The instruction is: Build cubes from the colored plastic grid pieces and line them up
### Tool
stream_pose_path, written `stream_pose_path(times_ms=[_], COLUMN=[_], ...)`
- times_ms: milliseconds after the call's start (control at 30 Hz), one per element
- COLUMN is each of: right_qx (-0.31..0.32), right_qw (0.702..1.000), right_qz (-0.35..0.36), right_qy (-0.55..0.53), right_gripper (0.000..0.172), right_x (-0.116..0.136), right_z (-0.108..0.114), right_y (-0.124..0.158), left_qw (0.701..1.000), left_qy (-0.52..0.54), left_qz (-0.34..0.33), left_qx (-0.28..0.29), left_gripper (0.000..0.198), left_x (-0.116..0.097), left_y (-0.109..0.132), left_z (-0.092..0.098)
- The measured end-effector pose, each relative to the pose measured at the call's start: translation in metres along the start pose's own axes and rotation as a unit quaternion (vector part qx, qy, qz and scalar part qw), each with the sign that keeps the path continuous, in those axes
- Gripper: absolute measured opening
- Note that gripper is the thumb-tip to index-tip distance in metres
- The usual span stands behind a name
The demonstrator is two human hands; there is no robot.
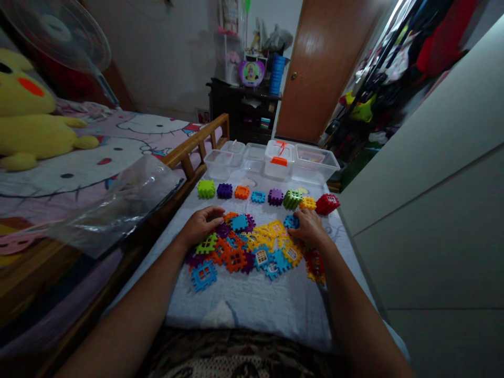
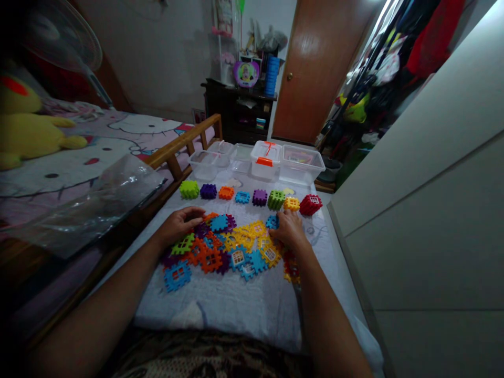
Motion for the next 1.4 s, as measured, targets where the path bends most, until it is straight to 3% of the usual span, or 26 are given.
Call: stream_pose_path(times_ms=[200, 733, 933, 1067, 1233, 1400], right_qx=[0.003, 0.021, -0.014, -0.075, -0.143, -0.108], right_qw=[1.000, 0.999, 0.999, 0.997, 0.983, 0.980], right_qz=[-0.003, -0.019, -0.014, 0.017, 0.109, 0.162], right_qy=[0.005, 0.023, 0.036, 0.031, 0.023, 0.035], right_gripper=[0.052, 0.050, 0.052, 0.049, 0.050, 0.049], right_x=[0.004, 0.010, 0.013, 0.019, 0.050, 0.085], right_z=[0.004, 0.006, 0.006, 0.018, 0.040, 0.039], right_y=[0.001, -0.002, 0.002, 0.003, -0.025, -0.074], left_qw=[1.000, 1.000, 1.000, 1.000, 0.999, 0.999], left_qy=[0.004, -0.005, -0.016, -0.017, -0.035, -0.031], left_qz=[-0.003, -0.005, -0.013, -0.012, -0.013, -0.015], left_qx=[0.001, 0.008, 0.005, 0.006, 0.012, 0.010], left_gripper=[0.055, 0.055, 0.052, 0.053, 0.052, 0.049], left_x=[-0.001, -0.001, 0.000, 0.004, 0.002, -0.005], left_y=[0.000, 0.001, 0.001, 0.000, 0.001, 0.004], left_z=[0.000, 0.000, 0.000, 0.001, 0.001, 0.001])
Point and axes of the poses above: each hand's wrist, its own y-axis away from the middle knuckle, its own z-axis out of the back of the hand, x = y × z, the point moved 1 cm from there along -y, towards the middle knuckle, and after that the axes turned 9 degrees about -y, right-handed, at the moved point
